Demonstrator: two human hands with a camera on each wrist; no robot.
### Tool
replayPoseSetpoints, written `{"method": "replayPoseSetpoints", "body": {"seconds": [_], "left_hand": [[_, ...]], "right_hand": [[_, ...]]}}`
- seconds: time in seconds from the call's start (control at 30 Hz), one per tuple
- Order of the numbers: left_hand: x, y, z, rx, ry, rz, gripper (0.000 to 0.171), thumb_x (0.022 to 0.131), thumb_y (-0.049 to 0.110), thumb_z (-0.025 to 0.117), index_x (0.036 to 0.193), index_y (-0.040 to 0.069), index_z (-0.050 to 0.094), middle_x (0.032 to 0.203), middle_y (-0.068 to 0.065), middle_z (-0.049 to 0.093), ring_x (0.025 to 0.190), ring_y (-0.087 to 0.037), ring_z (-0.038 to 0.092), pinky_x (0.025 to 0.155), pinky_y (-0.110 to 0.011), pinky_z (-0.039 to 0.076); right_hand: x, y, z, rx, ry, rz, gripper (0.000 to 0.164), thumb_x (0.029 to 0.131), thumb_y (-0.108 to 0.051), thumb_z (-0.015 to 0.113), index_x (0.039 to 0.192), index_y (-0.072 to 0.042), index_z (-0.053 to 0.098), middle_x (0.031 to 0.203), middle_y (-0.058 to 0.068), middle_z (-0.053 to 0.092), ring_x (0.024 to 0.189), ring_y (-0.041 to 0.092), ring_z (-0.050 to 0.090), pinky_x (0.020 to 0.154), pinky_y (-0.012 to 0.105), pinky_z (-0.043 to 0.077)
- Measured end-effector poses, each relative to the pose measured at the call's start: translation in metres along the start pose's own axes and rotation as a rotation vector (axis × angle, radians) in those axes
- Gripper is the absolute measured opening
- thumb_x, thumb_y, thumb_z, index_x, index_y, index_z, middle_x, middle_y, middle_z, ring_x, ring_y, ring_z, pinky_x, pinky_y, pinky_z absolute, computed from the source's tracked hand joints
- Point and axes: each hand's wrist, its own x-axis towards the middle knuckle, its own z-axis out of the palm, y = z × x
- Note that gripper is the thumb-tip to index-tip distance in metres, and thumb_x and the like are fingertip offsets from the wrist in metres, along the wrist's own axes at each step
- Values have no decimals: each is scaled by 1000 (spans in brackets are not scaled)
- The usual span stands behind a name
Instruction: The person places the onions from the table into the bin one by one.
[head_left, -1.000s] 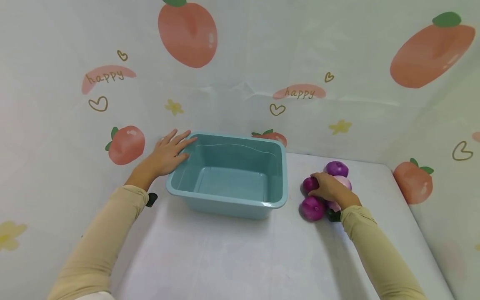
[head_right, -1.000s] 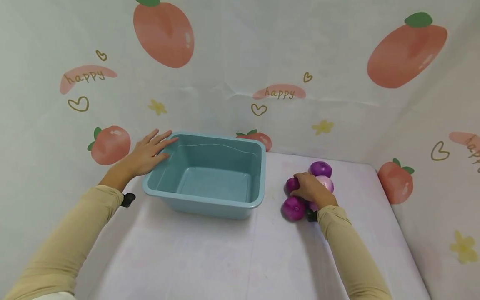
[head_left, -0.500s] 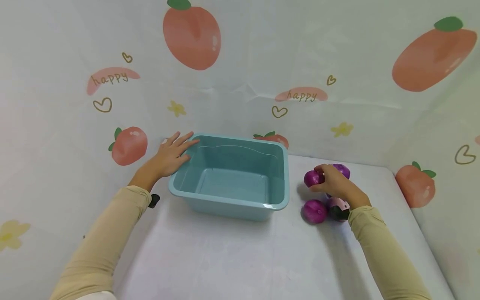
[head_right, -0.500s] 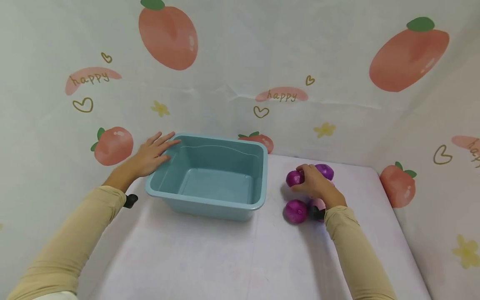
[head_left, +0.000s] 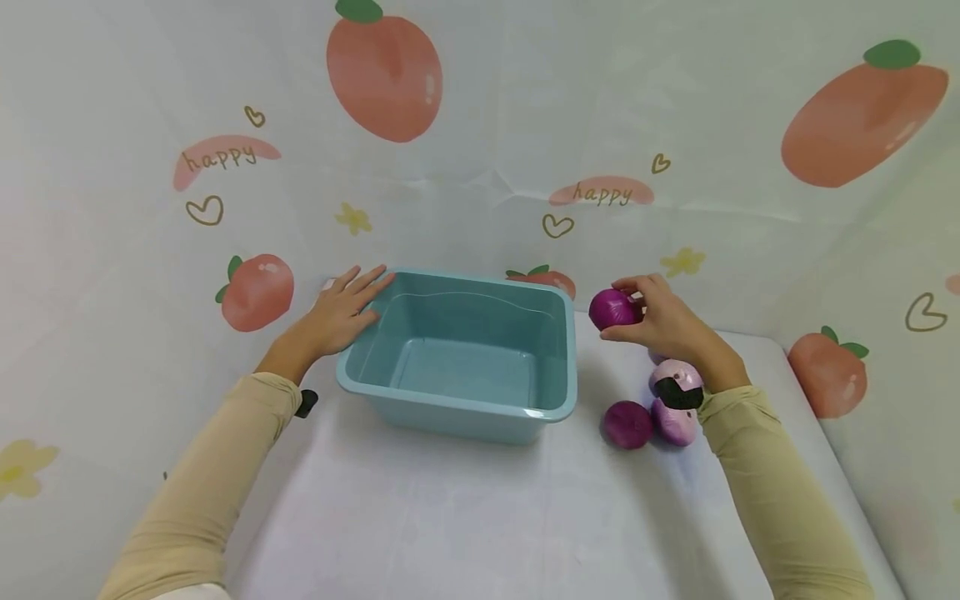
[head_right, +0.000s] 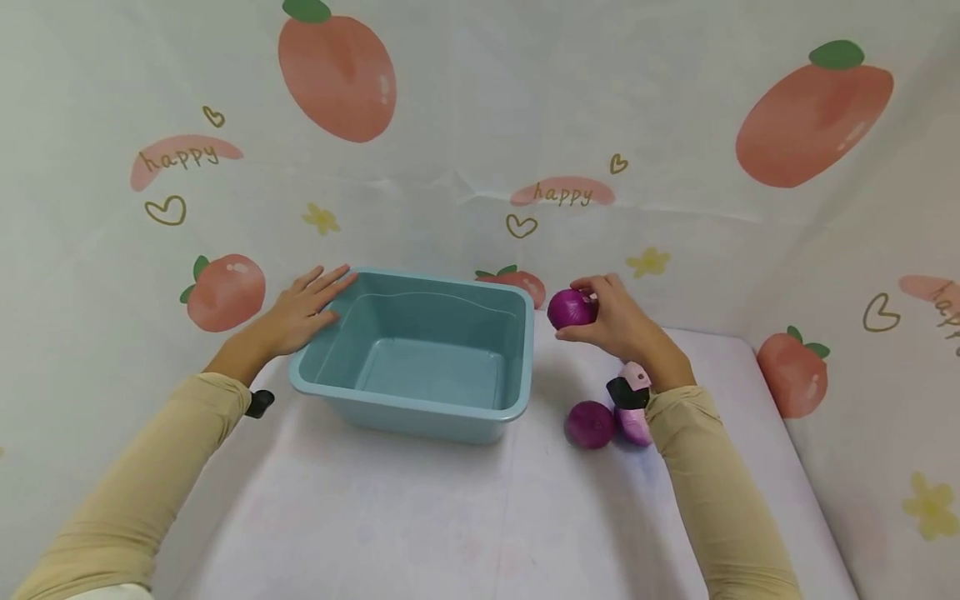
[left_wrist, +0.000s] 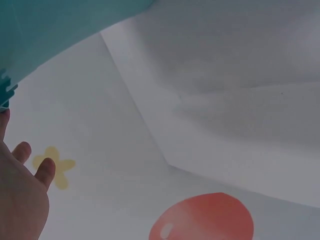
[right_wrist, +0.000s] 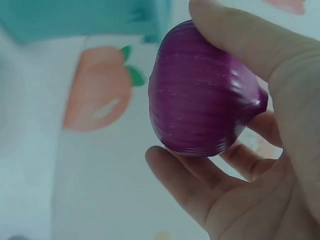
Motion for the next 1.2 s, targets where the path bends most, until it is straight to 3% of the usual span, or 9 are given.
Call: {"method": "replayPoseSetpoints", "body": {"seconds": [0.23, 0.5, 0.8, 1.2], "left_hand": [[-2, -2, -1, 9, 1, -3, 65, 103, 27, 35, 165, 23, 18, 174, -5, 12, 159, -45, 4, 121, -76, 8], [-3, 0, -1, 8, 1, -15, 67, 102, 27, 36, 165, 22, 16, 174, -4, 13, 160, -43, 6, 121, -75, 12], [-5, -2, -3, -12, 2, -24, 67, 101, 26, 36, 165, 22, 16, 174, -4, 13, 160, -43, 5, 121, -75, 9], [-2, 2, 0, -29, 39, -15, 66, 101, 28, 36, 165, 25, 19, 173, -2, 17, 160, -42, 8, 122, -74, 10]], "right_hand": [[19, -38, -10, 47, 46, -90, 76, 81, -32, 86, 144, -8, 48, 136, 17, 43, 124, 35, 58, 97, 51, 56], [44, -84, -3, 84, 10, -229, 78, 80, -29, 88, 145, -9, 49, 135, 14, 45, 120, 30, 58, 95, 49, 58], [81, -126, 25, 117, -52, -330, 78, 78, -33, 88, 143, -12, 51, 138, 9, 48, 126, 24, 51, 96, 45, 60], [117, -143, 81, 121, -207, -377, 74, 81, -33, 86, 142, -8, 53, 138, 10, 54, 123, 26, 56, 98, 39, 59]]}}
